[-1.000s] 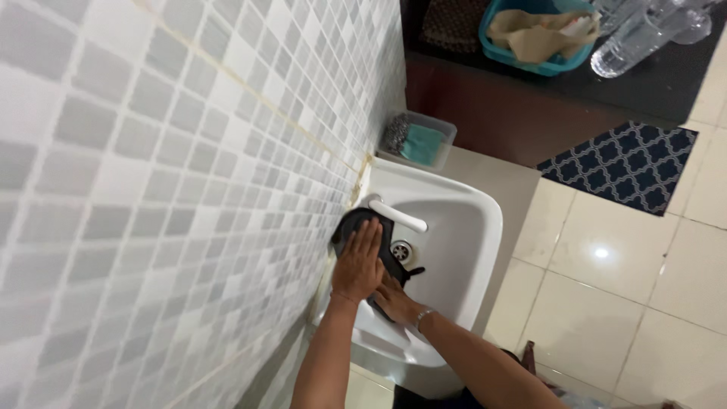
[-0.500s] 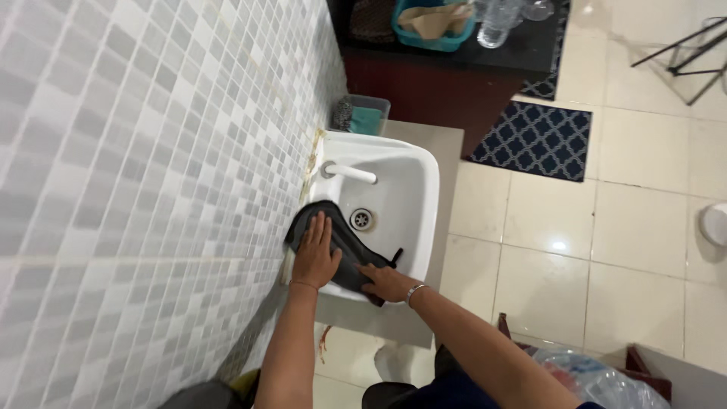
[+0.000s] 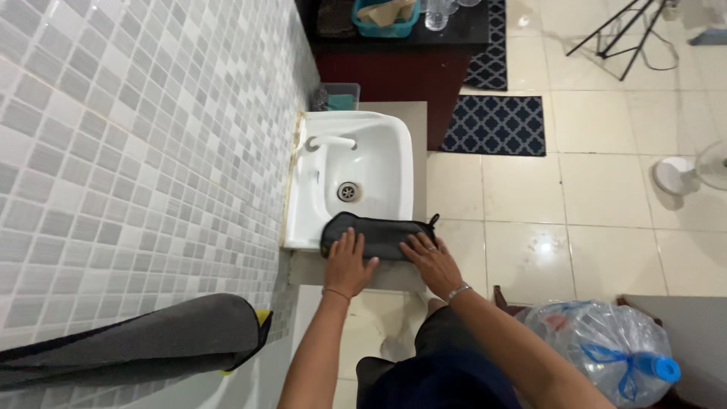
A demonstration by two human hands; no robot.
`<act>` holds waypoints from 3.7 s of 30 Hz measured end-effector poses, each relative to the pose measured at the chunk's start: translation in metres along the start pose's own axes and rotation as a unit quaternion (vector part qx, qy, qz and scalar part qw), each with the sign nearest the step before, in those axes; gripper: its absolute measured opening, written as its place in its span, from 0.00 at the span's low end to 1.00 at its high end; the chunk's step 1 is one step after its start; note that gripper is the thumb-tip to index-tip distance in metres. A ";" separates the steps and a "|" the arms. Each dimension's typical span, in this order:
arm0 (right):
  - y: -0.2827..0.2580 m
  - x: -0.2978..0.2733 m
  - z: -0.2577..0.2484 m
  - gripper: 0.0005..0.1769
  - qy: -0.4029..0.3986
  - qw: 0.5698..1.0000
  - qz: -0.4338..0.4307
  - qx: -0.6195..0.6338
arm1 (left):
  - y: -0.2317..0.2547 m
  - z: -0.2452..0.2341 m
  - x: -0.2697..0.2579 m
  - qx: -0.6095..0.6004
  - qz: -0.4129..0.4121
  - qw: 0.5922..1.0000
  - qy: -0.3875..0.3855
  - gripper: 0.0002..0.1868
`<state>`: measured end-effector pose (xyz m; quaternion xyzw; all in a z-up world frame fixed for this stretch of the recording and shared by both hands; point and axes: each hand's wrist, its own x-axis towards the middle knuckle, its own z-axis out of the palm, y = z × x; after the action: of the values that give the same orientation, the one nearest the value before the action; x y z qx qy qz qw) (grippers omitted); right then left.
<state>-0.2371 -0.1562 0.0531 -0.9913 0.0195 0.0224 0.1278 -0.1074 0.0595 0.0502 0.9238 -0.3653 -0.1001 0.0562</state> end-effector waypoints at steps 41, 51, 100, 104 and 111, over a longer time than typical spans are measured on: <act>0.220 0.114 0.039 0.47 -0.081 0.954 0.157 0.243 | 0.092 0.032 0.345 -0.241 -0.291 0.922 0.085 0.54; 0.170 0.055 0.017 0.44 -0.042 0.951 0.140 0.274 | 0.130 0.074 0.164 -0.074 -0.227 0.946 0.217 0.23; 0.033 0.188 -0.039 0.20 -0.127 0.977 -0.113 0.130 | -0.057 -0.047 0.126 -0.047 -0.280 0.954 0.101 0.44; 0.000 0.171 -0.032 0.24 -0.095 0.949 -0.128 0.272 | -0.041 -0.035 0.082 -0.060 -0.317 0.941 0.098 0.45; -0.036 0.101 -0.008 0.24 0.015 0.972 -0.156 0.175 | -0.031 -0.013 0.021 -0.036 -0.323 0.942 0.080 0.35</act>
<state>-0.1341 -0.1265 0.0647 -0.9446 -0.1303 -0.0165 0.3007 -0.0694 0.0680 0.0544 0.9945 -0.0380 -0.0522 0.0829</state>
